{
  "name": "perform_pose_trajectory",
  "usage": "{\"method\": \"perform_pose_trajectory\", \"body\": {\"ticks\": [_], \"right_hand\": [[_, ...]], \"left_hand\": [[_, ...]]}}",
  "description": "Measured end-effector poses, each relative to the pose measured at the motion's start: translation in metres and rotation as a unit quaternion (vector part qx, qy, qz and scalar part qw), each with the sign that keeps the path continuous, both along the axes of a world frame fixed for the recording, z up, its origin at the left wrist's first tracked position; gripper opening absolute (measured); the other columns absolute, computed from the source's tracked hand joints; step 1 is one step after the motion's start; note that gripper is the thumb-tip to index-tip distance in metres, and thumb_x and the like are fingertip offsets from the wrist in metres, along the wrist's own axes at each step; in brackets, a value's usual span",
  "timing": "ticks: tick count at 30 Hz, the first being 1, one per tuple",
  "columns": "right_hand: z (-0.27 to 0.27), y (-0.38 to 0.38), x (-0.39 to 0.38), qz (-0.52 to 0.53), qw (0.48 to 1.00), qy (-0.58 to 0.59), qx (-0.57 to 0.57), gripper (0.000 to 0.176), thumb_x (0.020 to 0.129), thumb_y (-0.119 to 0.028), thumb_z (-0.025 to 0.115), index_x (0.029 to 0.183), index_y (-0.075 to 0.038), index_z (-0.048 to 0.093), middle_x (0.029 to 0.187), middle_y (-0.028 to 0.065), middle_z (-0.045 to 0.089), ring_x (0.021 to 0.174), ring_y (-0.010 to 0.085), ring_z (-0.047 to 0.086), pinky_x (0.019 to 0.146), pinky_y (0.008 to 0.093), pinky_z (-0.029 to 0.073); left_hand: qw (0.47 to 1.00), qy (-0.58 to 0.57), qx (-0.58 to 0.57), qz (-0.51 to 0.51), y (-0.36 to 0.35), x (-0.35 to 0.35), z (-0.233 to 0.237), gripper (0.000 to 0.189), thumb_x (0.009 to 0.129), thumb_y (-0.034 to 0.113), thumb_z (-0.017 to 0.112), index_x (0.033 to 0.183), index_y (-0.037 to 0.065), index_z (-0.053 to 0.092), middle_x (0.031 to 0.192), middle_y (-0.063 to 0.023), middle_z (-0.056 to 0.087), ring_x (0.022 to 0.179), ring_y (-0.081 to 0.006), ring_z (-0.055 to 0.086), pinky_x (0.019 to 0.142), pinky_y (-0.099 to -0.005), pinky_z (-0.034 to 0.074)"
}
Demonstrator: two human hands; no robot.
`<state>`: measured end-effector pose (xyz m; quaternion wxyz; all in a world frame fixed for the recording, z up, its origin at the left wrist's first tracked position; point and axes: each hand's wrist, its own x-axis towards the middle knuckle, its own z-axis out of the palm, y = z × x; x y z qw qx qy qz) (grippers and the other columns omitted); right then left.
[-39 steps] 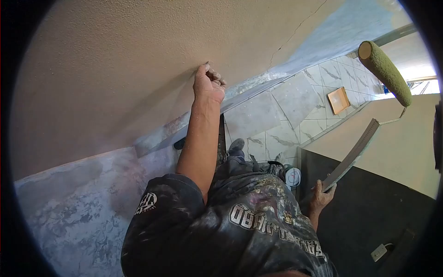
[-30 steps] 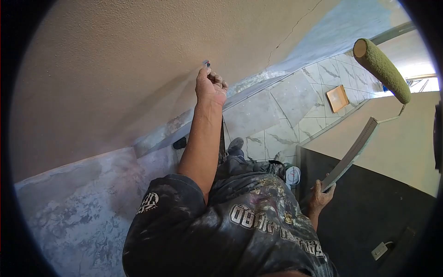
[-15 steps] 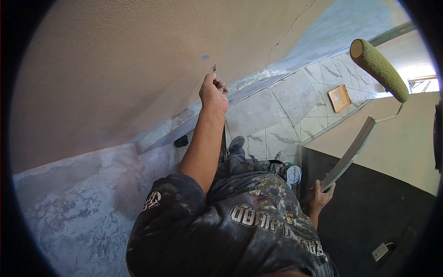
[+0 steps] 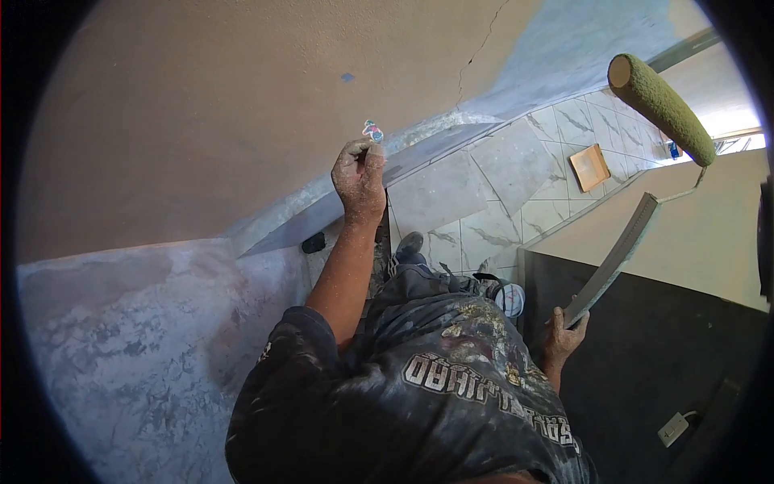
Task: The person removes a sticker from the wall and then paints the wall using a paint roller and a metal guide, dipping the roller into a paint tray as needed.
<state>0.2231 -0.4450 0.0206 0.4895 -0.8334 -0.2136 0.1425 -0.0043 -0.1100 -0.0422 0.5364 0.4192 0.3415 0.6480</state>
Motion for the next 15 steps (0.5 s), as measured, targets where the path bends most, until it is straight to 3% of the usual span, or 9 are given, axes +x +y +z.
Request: {"method": "perform_pose_trajectory", "body": {"ticks": [1, 2, 4, 5, 7, 9, 11, 13, 15], "right_hand": [[-0.001, -0.001, 0.0, -0.002, 1.0, 0.006, 0.006, 0.028, 0.081, -0.013, 0.068, 0.099, -0.001, 0.05, 0.073, 0.0026, 0.052, 0.058, 0.0105, 0.05, 0.052, 0.0252, 0.041], [0.02, -0.019, -0.003, -0.004, 1.0, 0.018, 0.023, 0.027, 0.081, -0.013, 0.068, 0.097, -0.001, 0.05, 0.073, 0.0026, 0.052, 0.057, 0.0105, 0.05, 0.052, 0.0252, 0.041], [0.015, -0.044, 0.003, 0.002, 0.999, 0.018, 0.031, 0.027, 0.081, -0.012, 0.068, 0.098, -0.002, 0.05, 0.072, 0.0026, 0.053, 0.058, 0.0104, 0.05, 0.052, 0.0252, 0.041], [0.014, -0.054, 0.005, 0.005, 0.999, 0.019, 0.03, 0.027, 0.081, -0.012, 0.068, 0.098, -0.002, 0.05, 0.072, 0.0026, 0.053, 0.058, 0.0104, 0.05, 0.051, 0.0251, 0.041], [0.018, -0.069, 0.006, 0.009, 0.999, 0.031, 0.022, 0.026, 0.081, -0.011, 0.067, 0.098, -0.001, 0.05, 0.073, 0.0026, 0.053, 0.059, 0.0108, 0.051, 0.053, 0.0257, 0.042], [0.019, -0.088, 0.01, 0.013, 0.999, 0.045, 0.007, 0.026, 0.08, -0.01, 0.067, 0.098, -0.001, 0.05, 0.073, 0.0027, 0.053, 0.06, 0.0112, 0.051, 0.054, 0.0263, 0.042], [0.009, -0.11, 0.018, 0.041, 0.998, 0.045, -0.021, 0.027, 0.08, -0.008, 0.067, 0.101, 0.001, 0.052, 0.077, 0.005, 0.057, 0.066, 0.0131, 0.054, 0.062, 0.0285, 0.045], [0.002, -0.125, 0.021, 0.058, 0.997, 0.048, -0.033, 0.027, 0.08, -0.007, 0.066, 0.101, 0.001, 0.052, 0.079, 0.0062, 0.059, 0.069, 0.0142, 0.055, 0.065, 0.0297, 0.045], [0.001, -0.133, 0.017, 0.076, 0.993, 0.074, -0.058, 0.03, 0.079, -0.006, 0.067, 0.104, 0.003, 0.054, 0.084, 0.01, 0.064, 0.075, 0.0169, 0.059, 0.072, 0.0322, 0.047]], "left_hand": [[1.0, -0.002, -0.014, 0.011, -0.004, -0.003, -0.009, 0.014, 0.086, 0.008, 0.064, 0.097, 0.0, 0.059, 0.083, 0.001, 0.055, 0.076, -0.0064, 0.049, 0.067, -0.021, 0.044], [1.0, 0.002, -0.017, 0.023, -0.023, -0.011, 0.012, 0.014, 0.086, 0.008, 0.064, 0.097, 0.001, 0.059, 0.082, 0.0013, 0.055, 0.074, -0.0061, 0.05, 0.065, -0.0201, 0.043], [0.997, 0.034, -0.052, 0.05, -0.052, -0.025, -0.015, 0.012, 0.087, 0.01, 0.063, 0.094, 0.001, 0.059, 0.079, 0.0013, 0.054, 0.069, -0.0064, 0.049, 0.061, -0.02, 0.043], [0.99, 0.069, -0.095, 0.075, -0.066, -0.035, -0.027, 0.012, 0.087, 0.012, 0.063, 0.09, 0.002, 0.058, 0.076, 0.0014, 0.053, 0.065, -0.0067, 0.049, 0.057, -0.0198, 0.042], [0.95, 0.024, -0.293, 0.108, -0.098, -0.057, -0.035, 0.017, 0.087, 0.016, 0.063, 0.081, 0.004, 0.053, 0.07, 0.0019, 0.049, 0.054, -0.0086, 0.046, 0.049, -0.023, 0.041], [0.908, 0.004, -0.379, 0.177, -0.132, -0.095, -0.11, 0.018, 0.087, 0.017, 0.062, 0.08, 0.007, 0.049, 0.068, 0.0011, 0.045, 0.049, -0.0105, 0.043, 0.044, -0.0259, 0.038], [0.873, 0.159, -0.419, 0.193, -0.177, -0.115, -0.137, 0.011, 0.089, 0.015, 0.056, 0.086, 0.007, 0.049, 0.068, -0.0006, 0.045, 0.048, -0.0118, 0.043, 0.043, -0.0276, 0.037], [0.857, 0.147, -0.469, 0.159, -0.219, -0.149, -0.176, 0.011, 0.091, 0.011, 0.05, 0.1, 0.005, 0.051, 0.069, -0.0042, 0.05, 0.054, -0.0144, 0.052, 0.043, -0.0282, 0.041], [0.853, 0.145, -0.48, 0.147, -0.241, -0.155, -0.175, 0.014, 0.09, 0.011, 0.05, 0.103, 0.004, 0.051, 0.069, -0.0051, 0.051, 0.053, -0.0151, 0.053, 0.043, -0.0288, 0.042]]}}
